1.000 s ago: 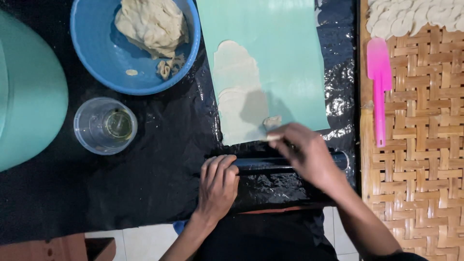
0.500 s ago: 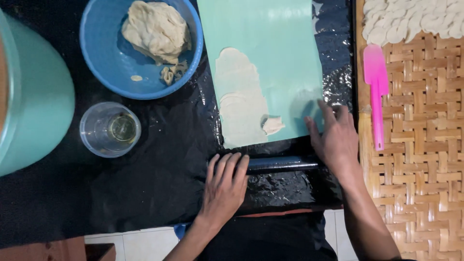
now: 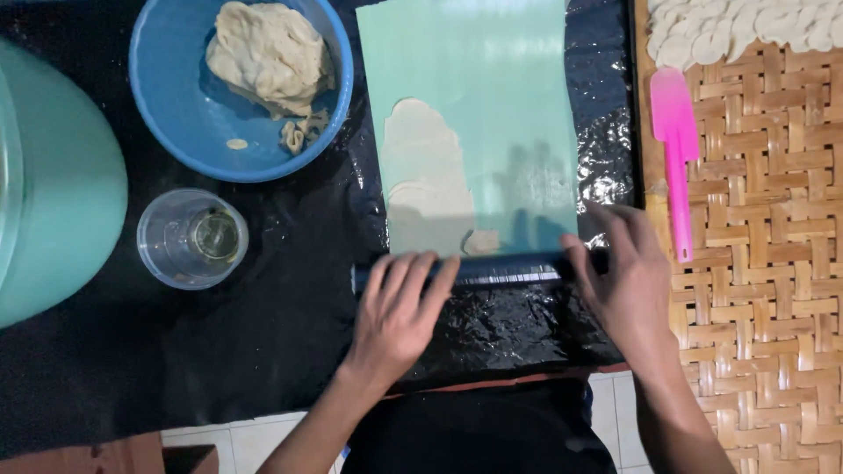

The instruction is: The person is spreading and rolling out thin layers of dough onto a board using a spatula and a rolling pin.

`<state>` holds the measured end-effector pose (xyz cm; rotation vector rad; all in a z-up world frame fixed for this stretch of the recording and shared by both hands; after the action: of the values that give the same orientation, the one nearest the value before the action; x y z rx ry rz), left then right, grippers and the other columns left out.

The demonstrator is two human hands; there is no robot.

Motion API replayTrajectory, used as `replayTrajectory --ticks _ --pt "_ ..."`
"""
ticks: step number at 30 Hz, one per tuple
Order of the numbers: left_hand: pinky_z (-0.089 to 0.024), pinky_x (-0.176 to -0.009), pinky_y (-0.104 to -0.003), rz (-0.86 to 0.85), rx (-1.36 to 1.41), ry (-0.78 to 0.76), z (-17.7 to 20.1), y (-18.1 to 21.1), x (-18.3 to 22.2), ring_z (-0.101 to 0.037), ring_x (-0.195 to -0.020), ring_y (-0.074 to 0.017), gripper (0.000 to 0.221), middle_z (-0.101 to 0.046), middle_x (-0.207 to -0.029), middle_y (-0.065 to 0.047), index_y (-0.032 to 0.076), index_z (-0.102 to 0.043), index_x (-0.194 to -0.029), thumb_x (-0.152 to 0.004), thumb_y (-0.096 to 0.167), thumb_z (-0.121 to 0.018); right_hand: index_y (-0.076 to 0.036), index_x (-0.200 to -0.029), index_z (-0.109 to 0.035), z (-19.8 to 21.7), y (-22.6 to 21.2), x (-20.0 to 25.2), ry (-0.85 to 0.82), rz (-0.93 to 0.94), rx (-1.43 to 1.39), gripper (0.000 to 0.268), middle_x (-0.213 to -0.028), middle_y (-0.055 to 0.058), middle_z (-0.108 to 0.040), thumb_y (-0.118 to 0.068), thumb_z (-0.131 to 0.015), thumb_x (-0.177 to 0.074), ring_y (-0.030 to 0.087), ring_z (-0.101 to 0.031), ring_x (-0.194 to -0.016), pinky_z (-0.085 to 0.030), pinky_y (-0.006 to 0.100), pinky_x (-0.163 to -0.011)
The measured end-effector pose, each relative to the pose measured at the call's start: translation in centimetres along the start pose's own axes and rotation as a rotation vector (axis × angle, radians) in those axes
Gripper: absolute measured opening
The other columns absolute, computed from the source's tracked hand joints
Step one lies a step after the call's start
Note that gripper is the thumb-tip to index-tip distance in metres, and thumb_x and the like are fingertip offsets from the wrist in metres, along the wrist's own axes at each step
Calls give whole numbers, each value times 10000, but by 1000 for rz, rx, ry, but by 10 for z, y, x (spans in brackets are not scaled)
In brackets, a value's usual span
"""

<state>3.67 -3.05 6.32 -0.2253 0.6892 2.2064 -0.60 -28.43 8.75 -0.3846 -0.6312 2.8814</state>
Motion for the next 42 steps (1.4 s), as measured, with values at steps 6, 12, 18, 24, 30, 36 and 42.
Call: replayTrajectory --ticks 6,12,18,24,30,36,42 --pt "-456 -1034 -493 56 -30 -41 -19 -14 -15 -605 -1130 -311 463 -629 -1192 -148 12 -610 -1341 -892 101 -676 -48 -1253 -711 -30 2 -11 -234 181 108 407 -1103 161 -670 -330 -711 -960 345 -628 -1012 -520 444 -890" --pt "-362 -1163 -539 189 -90 -97 -48 -14 1 -505 -1380 -317 528 -554 -1453 -170 -6 -541 -1440 -978 236 -621 -12 -1498 -525 -57 12 -7 -177 287 203 576 -1490 230 -543 -293 -539 -995 378 -550 -1322 -433 490 -1062" --pt "-230 -1224 -607 262 -117 -153 -51 -22 -28 -372 -1505 -353 747 -440 -1581 -228 -81 -425 -1513 -1013 460 -549 19 -1527 -482 -69 20 -32 -250 232 173 558 -1579 249 -461 -297 -439 -1069 388 -435 -1474 -346 497 -1191" --pt "-181 -1232 -617 238 -189 -141 -63 -55 -65 -299 -1532 -390 773 -338 -1628 -241 -54 -376 -1540 -1018 500 -510 72 -1585 -335 -96 44 -73 -292 252 229 629 -1620 328 -316 -345 -306 -1114 477 -282 -1495 -223 538 -1193" --pt "-230 -1247 -578 125 -238 -58 -58 -75 -94 -312 -1523 -424 720 -339 -1603 -293 -42 -378 -1550 -1062 467 -527 91 -1577 -348 -92 41 -111 -178 157 109 606 -1597 379 -313 -330 -353 -1141 510 -280 -1510 -256 523 -1245" --pt "-444 -970 -468 26 -45 -174 -51 -60 -70 -566 -1085 -323 577 -606 -1154 -180 -26 -570 -1372 -961 366 -669 83 -1408 -547 -80 36 -115 72 117 -45 409 -1457 310 -535 -217 -452 -1147 478 -506 -1361 -421 509 -1144" --pt "-447 -954 -450 -60 -88 -130 -21 -37 -56 -582 -1058 -278 506 -621 -1112 -123 -8 -610 -1321 -913 264 -732 16 -1395 -591 -43 6 -74 2 184 -38 394 -1481 286 -525 -257 -473 -1136 456 -500 -1387 -417 525 -1162"
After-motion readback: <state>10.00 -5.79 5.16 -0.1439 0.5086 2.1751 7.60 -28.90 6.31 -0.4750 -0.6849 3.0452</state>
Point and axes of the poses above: each hand's wrist, its own x-axis away from the middle knuckle, its own z-axis out of the back of the hand, y = z × x, the point moved 3 cm from there along -x, towards the middle knuckle
